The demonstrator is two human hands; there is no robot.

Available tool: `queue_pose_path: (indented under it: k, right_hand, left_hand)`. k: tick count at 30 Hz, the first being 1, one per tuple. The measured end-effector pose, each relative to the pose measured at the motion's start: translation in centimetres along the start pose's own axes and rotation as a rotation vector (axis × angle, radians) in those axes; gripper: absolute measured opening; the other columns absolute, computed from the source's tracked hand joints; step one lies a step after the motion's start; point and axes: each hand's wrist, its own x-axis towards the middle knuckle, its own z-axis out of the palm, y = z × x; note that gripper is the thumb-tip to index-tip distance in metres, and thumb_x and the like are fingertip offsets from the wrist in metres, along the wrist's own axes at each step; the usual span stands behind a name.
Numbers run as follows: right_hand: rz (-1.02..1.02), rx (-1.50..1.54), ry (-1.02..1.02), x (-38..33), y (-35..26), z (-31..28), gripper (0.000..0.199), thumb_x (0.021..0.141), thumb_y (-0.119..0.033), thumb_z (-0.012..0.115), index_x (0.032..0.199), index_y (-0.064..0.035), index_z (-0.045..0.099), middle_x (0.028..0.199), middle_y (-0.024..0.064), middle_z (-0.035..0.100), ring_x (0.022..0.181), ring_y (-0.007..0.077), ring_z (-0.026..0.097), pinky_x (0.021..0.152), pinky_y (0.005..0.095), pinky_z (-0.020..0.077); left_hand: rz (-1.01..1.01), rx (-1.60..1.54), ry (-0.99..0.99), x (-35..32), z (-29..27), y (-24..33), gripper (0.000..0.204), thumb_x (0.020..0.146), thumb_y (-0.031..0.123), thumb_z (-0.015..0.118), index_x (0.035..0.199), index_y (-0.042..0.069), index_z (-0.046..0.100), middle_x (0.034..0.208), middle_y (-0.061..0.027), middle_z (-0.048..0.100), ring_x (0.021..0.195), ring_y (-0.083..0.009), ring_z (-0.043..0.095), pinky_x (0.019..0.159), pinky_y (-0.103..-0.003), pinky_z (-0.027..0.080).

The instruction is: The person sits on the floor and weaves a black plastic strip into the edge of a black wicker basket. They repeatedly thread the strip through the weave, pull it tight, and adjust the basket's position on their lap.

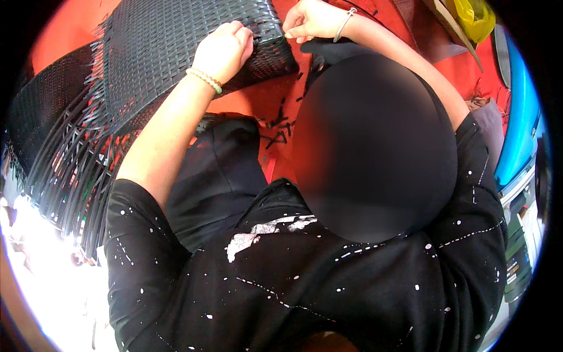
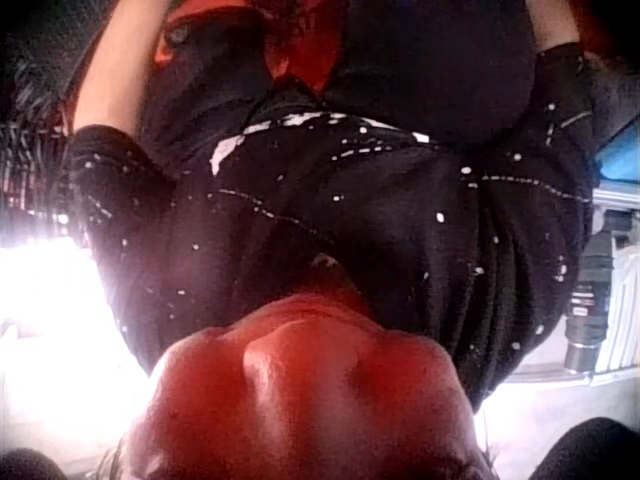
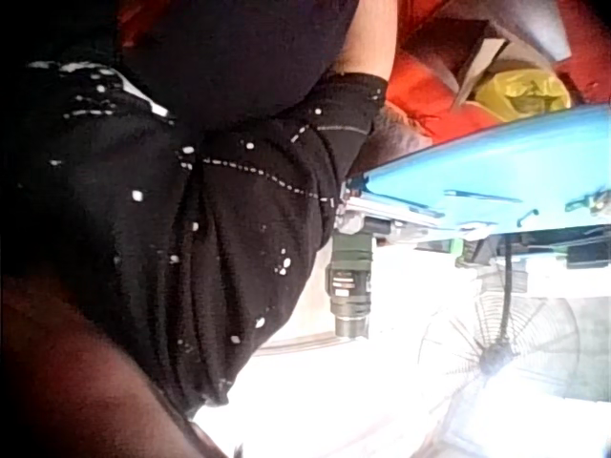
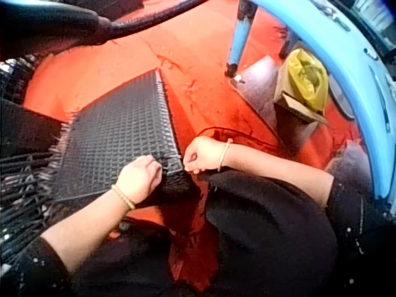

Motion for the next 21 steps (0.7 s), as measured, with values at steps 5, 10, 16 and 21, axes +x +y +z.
queue_pose_path:
  k: [5, 10, 16, 21]
  right_hand:
    - [-0.031, -0.022, -0.060, 0.5, 0.0, -0.3, 0.013, 0.085, -0.010, 0.069, 0.090, 0.0012, 0.073, 0.077, 0.0085, 0.073, 0.068, 0.0136, 0.069, 0.063, 0.0279, 0.0554]
    - [-0.012, 0.097, -0.008, -0.4, 0.3, 0.0, 0.014, 0.086, -0.012, 0.069, 0.091, 0.0007, 0.074, 0.079, 0.0082, 0.073, 0.067, 0.0138, 0.069, 0.063, 0.0274, 0.0557]
    - [-0.034, 0.255, 0.064, -0.8, 0.4, -0.1, 0.015, 0.086, -0.013, 0.069, 0.093, -0.0009, 0.073, 0.081, 0.0071, 0.073, 0.064, 0.0122, 0.067, 0.060, 0.0259, 0.0539]
    - [-0.082, 0.149, 0.068, -1.3, -0.7, -0.3, 0.014, 0.085, -0.013, 0.070, 0.093, -0.0025, 0.072, 0.078, 0.0058, 0.071, 0.062, 0.0111, 0.064, 0.060, 0.0257, 0.0528]
  left_hand:
    - [-0.025, -0.026, 0.058, 0.8, 0.3, 0.5, 0.012, 0.084, 0.015, 0.066, 0.090, 0.006, 0.063, 0.089, -0.0101, 0.063, 0.087, -0.0306, 0.063, 0.077, -0.038, 0.053]
    - [-0.083, -0.101, 0.121, 1.9, 0.4, 1.6, 0.012, 0.084, 0.019, 0.068, 0.089, 0.009, 0.065, 0.088, -0.0076, 0.065, 0.083, -0.0290, 0.065, 0.072, -0.038, 0.054]
    - [-0.335, -0.255, 0.011, 1.0, -0.9, 1.8, 0.017, 0.084, 0.019, 0.068, 0.099, 0.011, 0.065, 0.087, -0.0079, 0.064, 0.076, -0.0234, 0.066, 0.068, -0.036, 0.054]
    - [-0.232, -0.406, -0.102, 1.3, -1.8, 1.1, 0.025, 0.087, 0.022, 0.069, 0.109, 0.010, 0.067, 0.089, -0.0083, 0.065, 0.067, -0.0168, 0.062, 0.068, -0.032, 0.052]
